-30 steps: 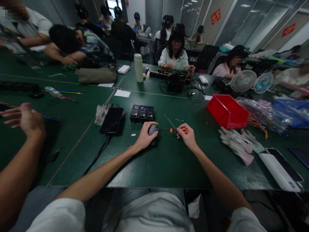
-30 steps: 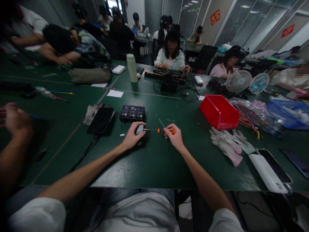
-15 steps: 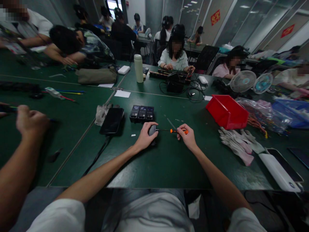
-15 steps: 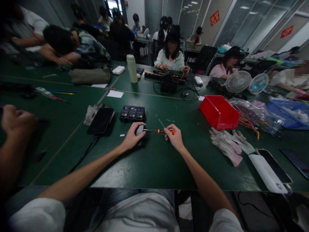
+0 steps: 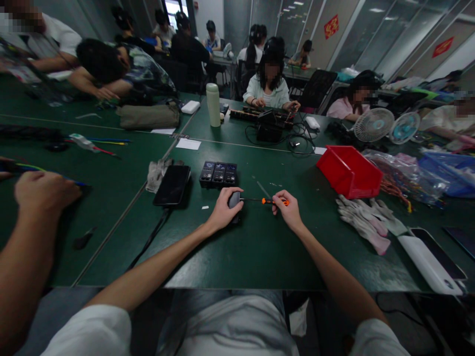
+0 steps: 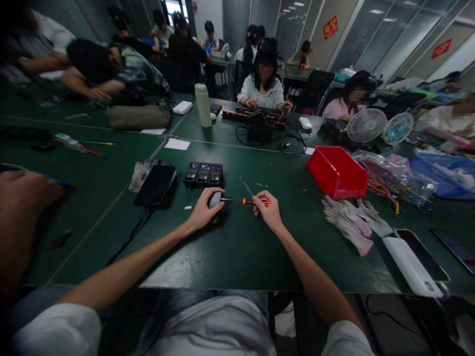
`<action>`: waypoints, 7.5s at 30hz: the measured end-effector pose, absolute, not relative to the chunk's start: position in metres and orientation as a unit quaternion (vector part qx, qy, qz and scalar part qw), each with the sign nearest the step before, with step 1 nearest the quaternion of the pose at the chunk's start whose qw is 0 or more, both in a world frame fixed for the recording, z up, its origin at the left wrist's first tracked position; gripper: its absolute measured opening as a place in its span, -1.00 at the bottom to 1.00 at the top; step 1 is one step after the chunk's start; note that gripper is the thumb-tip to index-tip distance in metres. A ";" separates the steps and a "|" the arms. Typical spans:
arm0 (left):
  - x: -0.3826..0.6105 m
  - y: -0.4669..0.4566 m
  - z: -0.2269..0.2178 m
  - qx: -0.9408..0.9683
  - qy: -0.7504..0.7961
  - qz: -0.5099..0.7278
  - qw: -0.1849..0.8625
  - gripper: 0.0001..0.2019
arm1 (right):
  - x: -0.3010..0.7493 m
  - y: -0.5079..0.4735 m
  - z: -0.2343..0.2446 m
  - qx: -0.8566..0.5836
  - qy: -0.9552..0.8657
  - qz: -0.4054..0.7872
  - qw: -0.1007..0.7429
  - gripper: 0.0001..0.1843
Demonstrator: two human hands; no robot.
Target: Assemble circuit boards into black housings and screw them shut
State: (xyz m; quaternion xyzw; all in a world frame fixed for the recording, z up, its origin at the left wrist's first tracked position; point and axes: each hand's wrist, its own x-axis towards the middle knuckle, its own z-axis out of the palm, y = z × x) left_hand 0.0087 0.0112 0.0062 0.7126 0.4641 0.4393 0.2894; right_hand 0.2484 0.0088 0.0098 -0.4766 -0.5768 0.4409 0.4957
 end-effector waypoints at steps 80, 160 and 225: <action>0.008 0.010 0.007 0.723 0.451 0.439 0.284 -0.70 | 0.249 0.011 0.008 -0.448 -0.556 0.462 0.526 -0.77; 0.008 0.011 0.005 0.721 0.456 0.435 0.289 -0.69 | 0.250 0.010 0.010 -0.460 -0.563 0.467 0.504 -0.75; 0.009 0.011 0.005 0.720 0.457 0.436 0.286 -0.69 | 0.249 0.008 0.010 -0.463 -0.562 0.470 0.499 -0.73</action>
